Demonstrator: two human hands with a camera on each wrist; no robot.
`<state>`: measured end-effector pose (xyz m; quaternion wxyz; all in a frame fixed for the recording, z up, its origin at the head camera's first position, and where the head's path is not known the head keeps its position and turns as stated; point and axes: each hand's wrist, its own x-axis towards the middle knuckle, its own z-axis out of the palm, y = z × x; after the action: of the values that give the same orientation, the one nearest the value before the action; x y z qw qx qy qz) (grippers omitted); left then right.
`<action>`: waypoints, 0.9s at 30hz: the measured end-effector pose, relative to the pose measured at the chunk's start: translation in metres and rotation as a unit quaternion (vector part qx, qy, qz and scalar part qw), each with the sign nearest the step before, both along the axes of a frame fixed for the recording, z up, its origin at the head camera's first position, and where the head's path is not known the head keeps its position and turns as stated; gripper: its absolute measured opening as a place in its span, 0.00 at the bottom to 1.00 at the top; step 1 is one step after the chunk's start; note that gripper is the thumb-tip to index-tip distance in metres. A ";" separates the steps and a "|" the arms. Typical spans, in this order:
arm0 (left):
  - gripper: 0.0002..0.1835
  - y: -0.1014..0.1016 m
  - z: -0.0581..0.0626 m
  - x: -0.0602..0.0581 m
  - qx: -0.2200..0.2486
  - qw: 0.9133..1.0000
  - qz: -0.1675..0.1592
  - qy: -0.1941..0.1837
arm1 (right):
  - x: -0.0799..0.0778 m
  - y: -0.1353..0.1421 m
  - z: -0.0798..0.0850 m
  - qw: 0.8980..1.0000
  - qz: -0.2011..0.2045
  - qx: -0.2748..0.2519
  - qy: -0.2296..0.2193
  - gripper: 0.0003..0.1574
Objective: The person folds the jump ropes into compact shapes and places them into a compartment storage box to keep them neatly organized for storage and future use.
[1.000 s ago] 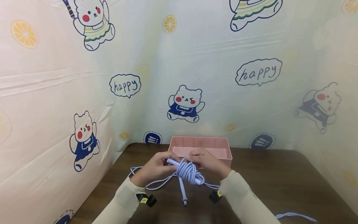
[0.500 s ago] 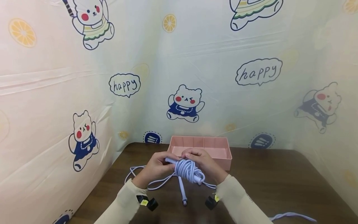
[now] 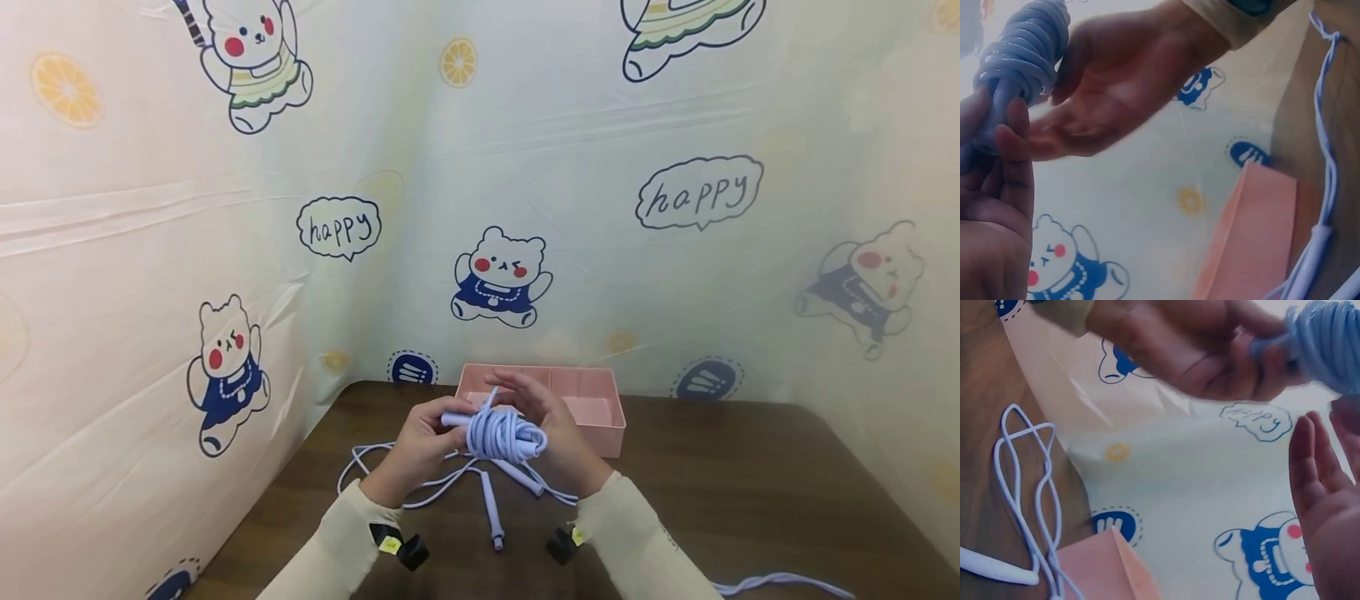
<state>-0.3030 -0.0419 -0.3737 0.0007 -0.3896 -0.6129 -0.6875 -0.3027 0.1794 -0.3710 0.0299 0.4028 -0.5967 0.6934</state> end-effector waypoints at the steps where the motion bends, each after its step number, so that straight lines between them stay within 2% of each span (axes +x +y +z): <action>1: 0.15 0.000 -0.001 0.000 0.001 1.000 0.000 -0.011 | 0.001 0.001 0.001 1.000 0.010 0.008 0.004 0.39; 3: 0.16 0.001 -0.003 0.001 0.003 1.000 0.001 -0.026 | 0.003 0.001 0.004 0.999 0.024 0.021 0.009 0.39; 7: 0.16 0.001 -0.003 0.002 0.010 1.000 0.002 -0.026 | 0.008 0.003 0.006 0.999 0.010 0.039 0.022 0.38; 9: 0.15 0.002 -0.003 0.000 0.029 0.999 -0.005 -0.025 | 0.009 0.004 0.006 0.999 -0.002 0.048 0.021 0.41; 12: 0.14 0.004 -0.004 -0.002 0.070 0.997 -0.022 -0.025 | 0.010 0.005 0.004 0.999 0.009 0.051 -0.002 0.45; 15: 0.14 0.006 -0.008 -0.003 0.107 0.992 -0.052 -0.034 | 0.009 0.002 0.000 0.999 0.001 0.044 -0.014 0.44; 16: 0.14 0.007 -0.010 -0.004 0.116 0.990 -0.064 -0.039 | 0.009 0.000 -0.001 0.999 -0.011 0.044 -0.015 0.43; 19: 0.14 0.009 -0.014 -0.003 0.134 0.986 -0.086 -0.054 | 0.008 -0.007 -0.005 0.995 -0.083 0.050 -0.004 0.38; 23: 0.14 0.011 -0.015 -0.004 0.145 0.984 -0.074 -0.066 | 0.010 -0.017 -0.011 0.992 -0.125 -0.009 -0.033 0.32; 25: 0.14 0.011 -0.015 -0.004 0.146 0.985 -0.061 -0.067 | 0.011 -0.020 -0.015 0.991 -0.109 -0.065 -0.050 0.28; 27: 0.14 0.012 -0.015 -0.005 0.146 0.986 -0.048 -0.068 | 0.012 -0.022 -0.017 0.989 -0.104 -0.098 -0.049 0.25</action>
<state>-0.3076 -0.0299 -0.3884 -0.0166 -0.3666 -0.4856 -0.7934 -0.2902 0.1570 -0.3881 0.1117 0.2995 -0.5652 0.7605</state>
